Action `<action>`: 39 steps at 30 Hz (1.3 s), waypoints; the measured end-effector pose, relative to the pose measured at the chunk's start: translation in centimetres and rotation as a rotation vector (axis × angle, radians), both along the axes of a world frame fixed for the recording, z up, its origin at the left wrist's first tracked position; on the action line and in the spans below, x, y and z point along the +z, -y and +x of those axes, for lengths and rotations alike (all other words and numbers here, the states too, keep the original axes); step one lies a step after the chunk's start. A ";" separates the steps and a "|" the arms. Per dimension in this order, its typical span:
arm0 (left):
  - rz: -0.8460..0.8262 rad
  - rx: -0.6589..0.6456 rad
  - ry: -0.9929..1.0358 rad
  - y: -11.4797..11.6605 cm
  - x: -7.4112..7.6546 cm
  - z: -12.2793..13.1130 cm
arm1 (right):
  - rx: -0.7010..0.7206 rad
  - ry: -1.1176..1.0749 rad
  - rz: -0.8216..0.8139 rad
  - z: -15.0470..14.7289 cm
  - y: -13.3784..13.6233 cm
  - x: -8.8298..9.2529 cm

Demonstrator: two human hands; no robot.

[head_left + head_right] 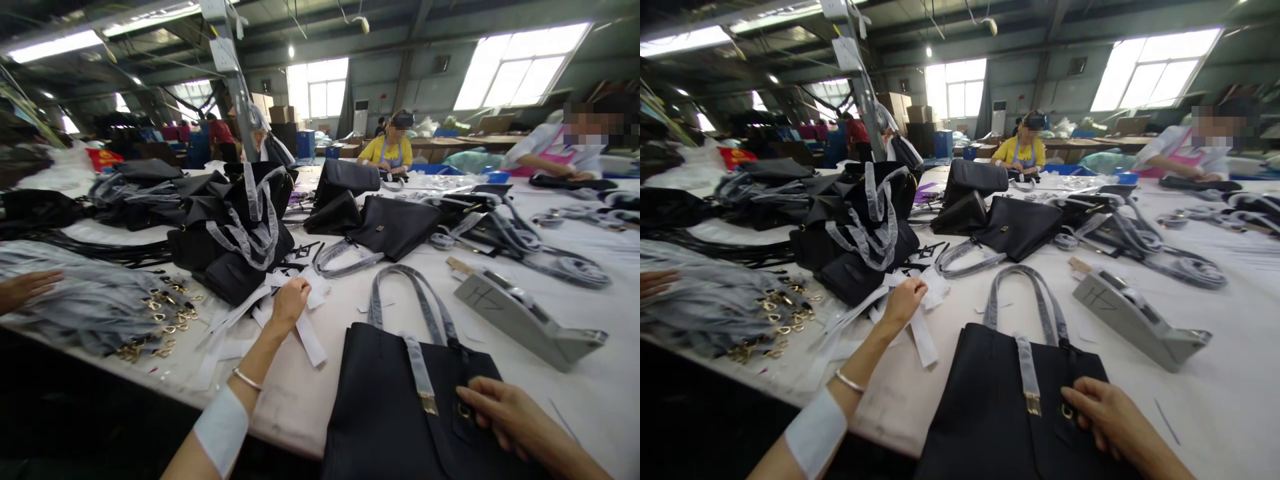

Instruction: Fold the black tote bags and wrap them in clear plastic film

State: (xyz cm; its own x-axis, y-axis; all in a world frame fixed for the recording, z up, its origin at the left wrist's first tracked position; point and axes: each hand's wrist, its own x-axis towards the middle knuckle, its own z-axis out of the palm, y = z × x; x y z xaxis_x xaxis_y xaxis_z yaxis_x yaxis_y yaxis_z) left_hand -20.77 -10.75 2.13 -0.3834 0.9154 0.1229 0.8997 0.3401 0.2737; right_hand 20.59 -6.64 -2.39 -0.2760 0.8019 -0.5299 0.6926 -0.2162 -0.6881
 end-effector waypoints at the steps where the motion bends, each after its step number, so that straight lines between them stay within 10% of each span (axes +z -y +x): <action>1: 0.003 0.009 -0.004 -1.2 0.0 -0.4 | -0.011 -0.006 0.002 0.0 0.0 -0.1; 10: -0.039 0.031 0.064 -6.3 -1.5 -0.9 | -0.020 -0.138 -0.024 0.0 -0.1 0.2; 17: 0.150 0.029 0.399 -5.3 1.7 -0.4 | -0.106 -0.492 -0.161 -0.1 -0.1 1.3; 22: 0.182 -0.171 0.754 -4.7 3.2 5.7 | -0.333 -0.819 -0.361 -1.6 -0.4 3.9; 28: -0.024 -0.293 1.208 -3.2 1.4 15.2 | -0.605 -1.105 -0.399 -2.5 -2.1 5.4; 39: -0.015 -0.437 0.756 -1.2 -0.9 18.4 | -0.607 -1.192 -0.283 -2.7 -2.2 4.8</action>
